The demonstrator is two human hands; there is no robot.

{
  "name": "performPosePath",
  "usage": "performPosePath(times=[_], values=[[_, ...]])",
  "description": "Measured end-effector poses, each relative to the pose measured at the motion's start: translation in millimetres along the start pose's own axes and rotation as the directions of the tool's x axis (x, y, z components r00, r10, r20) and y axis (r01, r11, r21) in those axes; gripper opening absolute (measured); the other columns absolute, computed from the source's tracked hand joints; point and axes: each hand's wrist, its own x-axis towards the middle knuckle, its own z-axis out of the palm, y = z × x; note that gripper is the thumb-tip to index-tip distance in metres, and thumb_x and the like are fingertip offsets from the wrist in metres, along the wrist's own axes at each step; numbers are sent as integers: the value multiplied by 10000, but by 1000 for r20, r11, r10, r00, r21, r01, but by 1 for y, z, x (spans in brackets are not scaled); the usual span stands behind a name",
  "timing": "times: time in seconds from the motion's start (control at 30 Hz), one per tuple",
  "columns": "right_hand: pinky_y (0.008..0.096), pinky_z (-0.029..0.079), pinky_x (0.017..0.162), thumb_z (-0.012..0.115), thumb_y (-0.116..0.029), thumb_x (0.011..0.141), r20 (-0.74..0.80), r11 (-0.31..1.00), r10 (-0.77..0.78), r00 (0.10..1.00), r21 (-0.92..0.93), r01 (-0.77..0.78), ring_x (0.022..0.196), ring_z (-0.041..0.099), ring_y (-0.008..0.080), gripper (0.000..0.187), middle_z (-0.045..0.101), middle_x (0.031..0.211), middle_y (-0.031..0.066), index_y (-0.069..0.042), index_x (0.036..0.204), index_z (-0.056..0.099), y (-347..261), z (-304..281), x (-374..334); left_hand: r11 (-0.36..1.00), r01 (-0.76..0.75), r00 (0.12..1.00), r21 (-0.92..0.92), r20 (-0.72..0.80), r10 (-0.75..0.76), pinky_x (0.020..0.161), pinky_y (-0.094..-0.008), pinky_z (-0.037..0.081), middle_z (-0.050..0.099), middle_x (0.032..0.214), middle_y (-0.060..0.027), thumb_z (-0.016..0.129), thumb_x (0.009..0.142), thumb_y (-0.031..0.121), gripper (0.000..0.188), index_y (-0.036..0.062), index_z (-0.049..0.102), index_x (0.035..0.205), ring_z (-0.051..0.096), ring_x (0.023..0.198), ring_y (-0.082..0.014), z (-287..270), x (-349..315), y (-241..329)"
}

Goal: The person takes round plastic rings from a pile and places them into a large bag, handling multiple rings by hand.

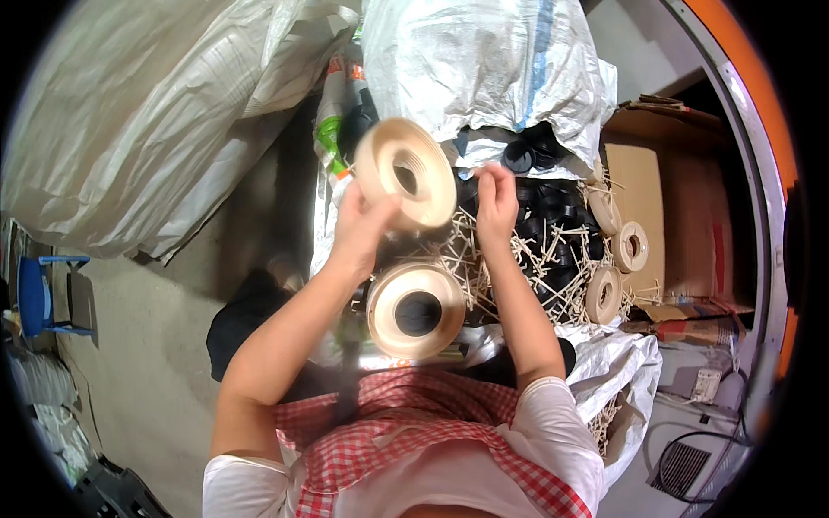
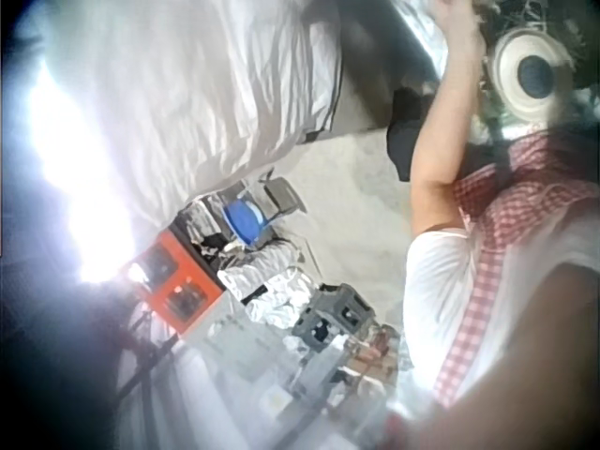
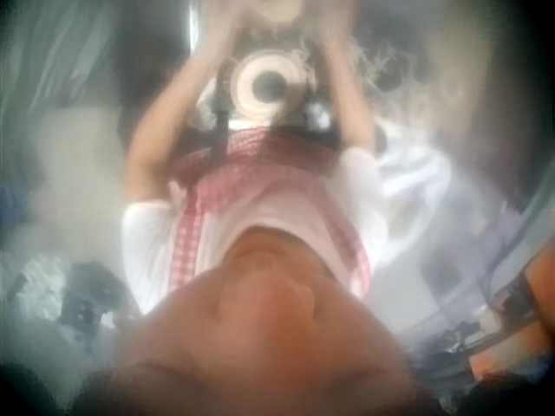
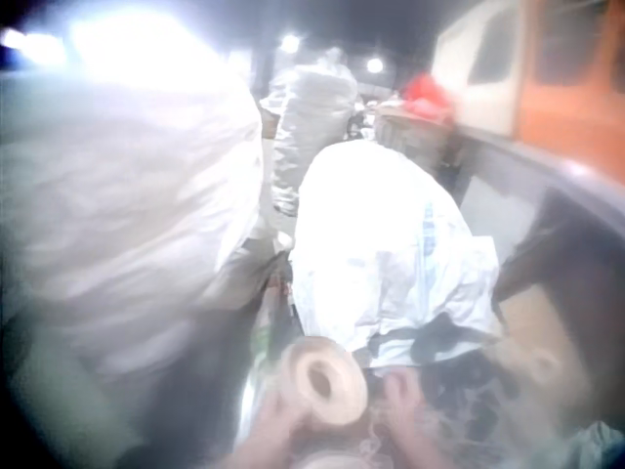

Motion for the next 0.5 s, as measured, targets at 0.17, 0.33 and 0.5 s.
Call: performPosePath(times=[0.17, 0.33, 0.5], values=[[448, 446, 879, 638, -122, 724, 641, 523, 108, 760, -687, 505, 1018, 541, 387, 434, 578, 1093, 202, -6, 1128, 529, 130, -6, 5, 994, -31, 999, -103, -13, 30, 832, -339, 481, 558, 1065, -56, 625, 809, 167, 463, 56, 435, 1216, 586, 919, -158, -2, 1, 22], [402, 419, 938, 785, -233, 607, 494, 179, 581, 647, -853, 491, 1080, 471, 356, 771, 508, 1130, 180, -64, 1278, 443, 79, 7, 10, 999, 20, 1000, -36, 14, -20, 852, -335, 468, 561, 1068, -63, 658, 800, 204, 518, 40, 433, 1237, 572, 952, -159, -8, -1, 19], [401, 413, 919, 791, -353, 589, 314, 343, 304, 900, -917, 204, 1073, 448, 351, 527, 488, 1120, 181, -46, 992, 648, 49, -32, 11, 988, -124, 991, 95, 52, 120, 737, -271, 486, 585, 979, -51, 722, 732, 116, 491, 26, 499, 1161, 572, 855, -120, 8, -8, 24]])
